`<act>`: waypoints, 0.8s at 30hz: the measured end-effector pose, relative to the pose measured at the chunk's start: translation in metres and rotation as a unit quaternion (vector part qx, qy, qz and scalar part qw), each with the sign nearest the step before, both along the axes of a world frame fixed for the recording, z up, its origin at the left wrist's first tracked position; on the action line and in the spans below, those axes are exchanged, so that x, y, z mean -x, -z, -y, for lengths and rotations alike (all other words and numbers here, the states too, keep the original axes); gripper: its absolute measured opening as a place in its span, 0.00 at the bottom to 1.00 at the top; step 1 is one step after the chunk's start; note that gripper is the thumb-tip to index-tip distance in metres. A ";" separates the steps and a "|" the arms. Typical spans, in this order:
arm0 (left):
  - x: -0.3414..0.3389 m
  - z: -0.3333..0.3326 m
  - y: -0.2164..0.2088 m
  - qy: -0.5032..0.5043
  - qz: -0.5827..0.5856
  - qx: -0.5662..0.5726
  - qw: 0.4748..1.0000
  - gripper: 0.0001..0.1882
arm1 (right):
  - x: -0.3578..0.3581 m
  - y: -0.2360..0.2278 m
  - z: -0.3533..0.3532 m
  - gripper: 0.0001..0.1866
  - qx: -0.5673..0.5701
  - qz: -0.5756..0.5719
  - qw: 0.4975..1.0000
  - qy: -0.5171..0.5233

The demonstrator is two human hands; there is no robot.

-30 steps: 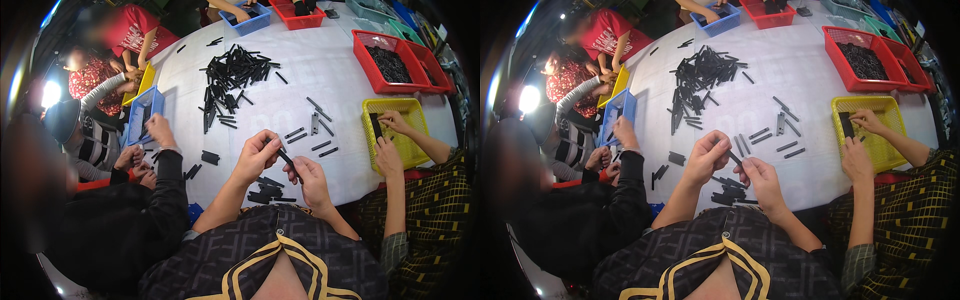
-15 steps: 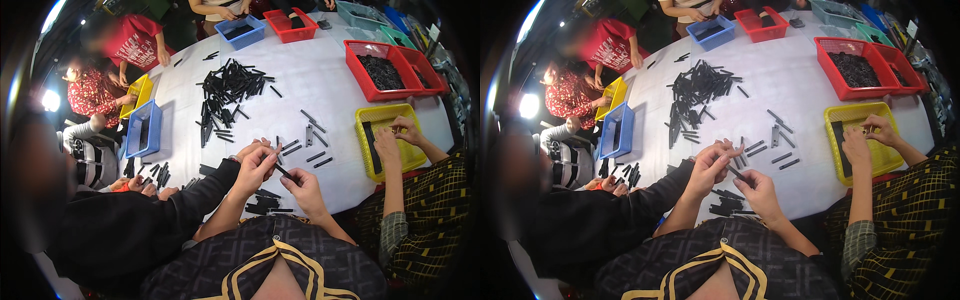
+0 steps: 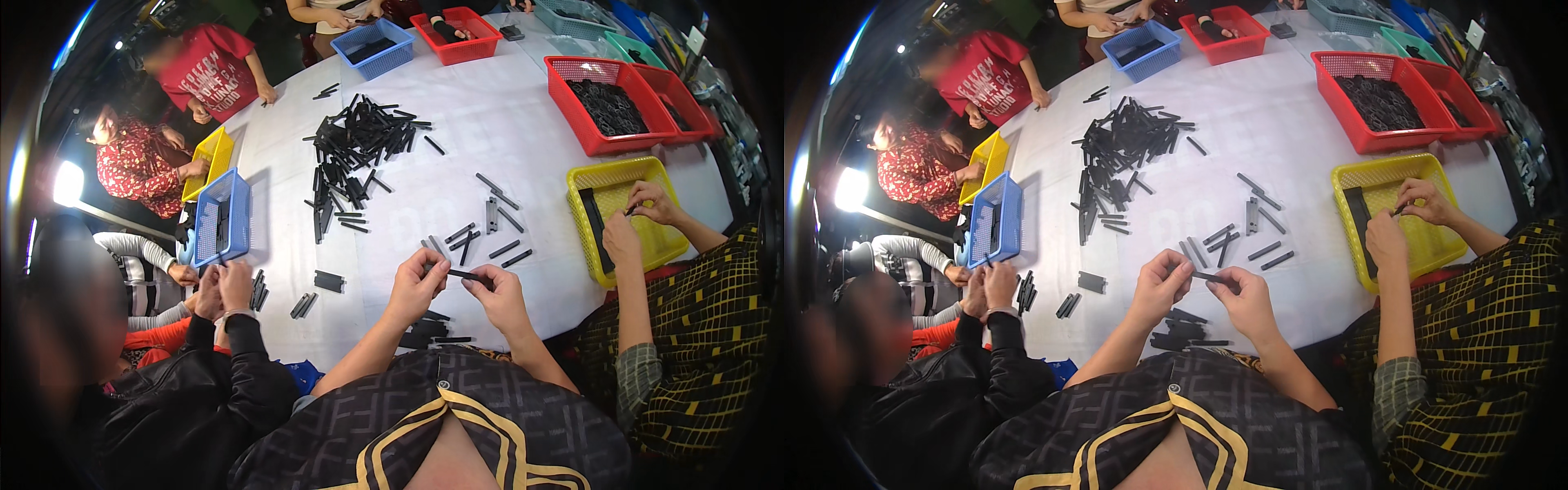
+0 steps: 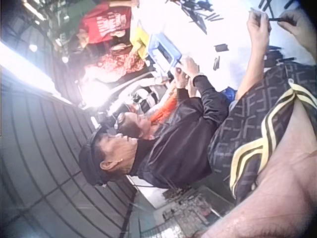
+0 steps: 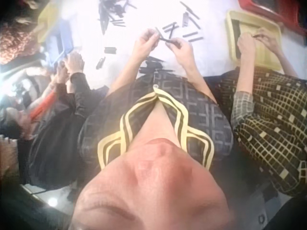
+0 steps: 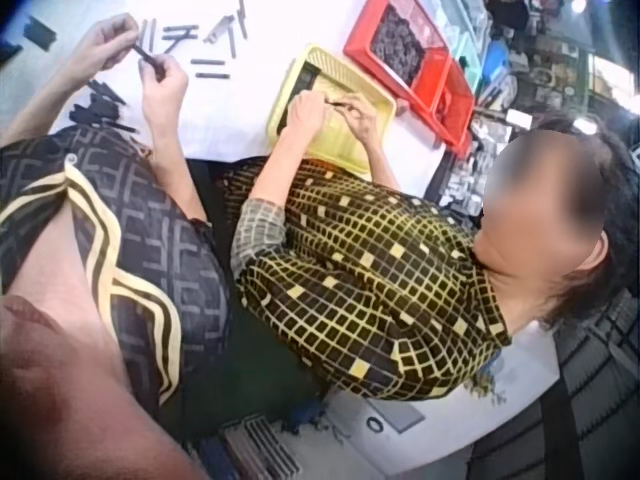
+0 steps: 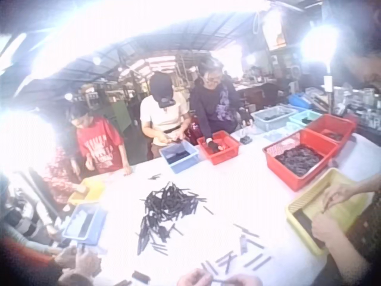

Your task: The person picks small black plastic pieces from a table and joins them together by hand. They place the assembled pieces into a yellow basket while other people at the table perform the same task.

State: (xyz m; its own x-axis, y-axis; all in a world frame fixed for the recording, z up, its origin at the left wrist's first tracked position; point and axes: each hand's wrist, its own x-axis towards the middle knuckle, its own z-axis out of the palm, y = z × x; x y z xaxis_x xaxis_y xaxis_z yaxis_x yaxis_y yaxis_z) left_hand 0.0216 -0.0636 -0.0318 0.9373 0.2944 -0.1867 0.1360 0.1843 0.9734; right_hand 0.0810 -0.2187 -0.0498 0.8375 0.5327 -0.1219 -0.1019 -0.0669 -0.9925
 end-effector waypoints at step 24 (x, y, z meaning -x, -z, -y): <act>0.007 0.030 0.046 0.161 -0.130 0.013 0.978 0.11 | -0.017 0.047 0.041 0.13 -0.023 -0.124 0.992 -0.028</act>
State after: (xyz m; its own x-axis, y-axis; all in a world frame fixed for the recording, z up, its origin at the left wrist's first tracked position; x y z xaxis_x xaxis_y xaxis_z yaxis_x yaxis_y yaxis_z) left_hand 0.0141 -0.0938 -0.0774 0.9006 -0.0170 -0.4344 0.4333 0.1152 0.8938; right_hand 0.0975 -0.2592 -0.0967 0.7538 0.5868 -0.2958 -0.3414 -0.0349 -0.9393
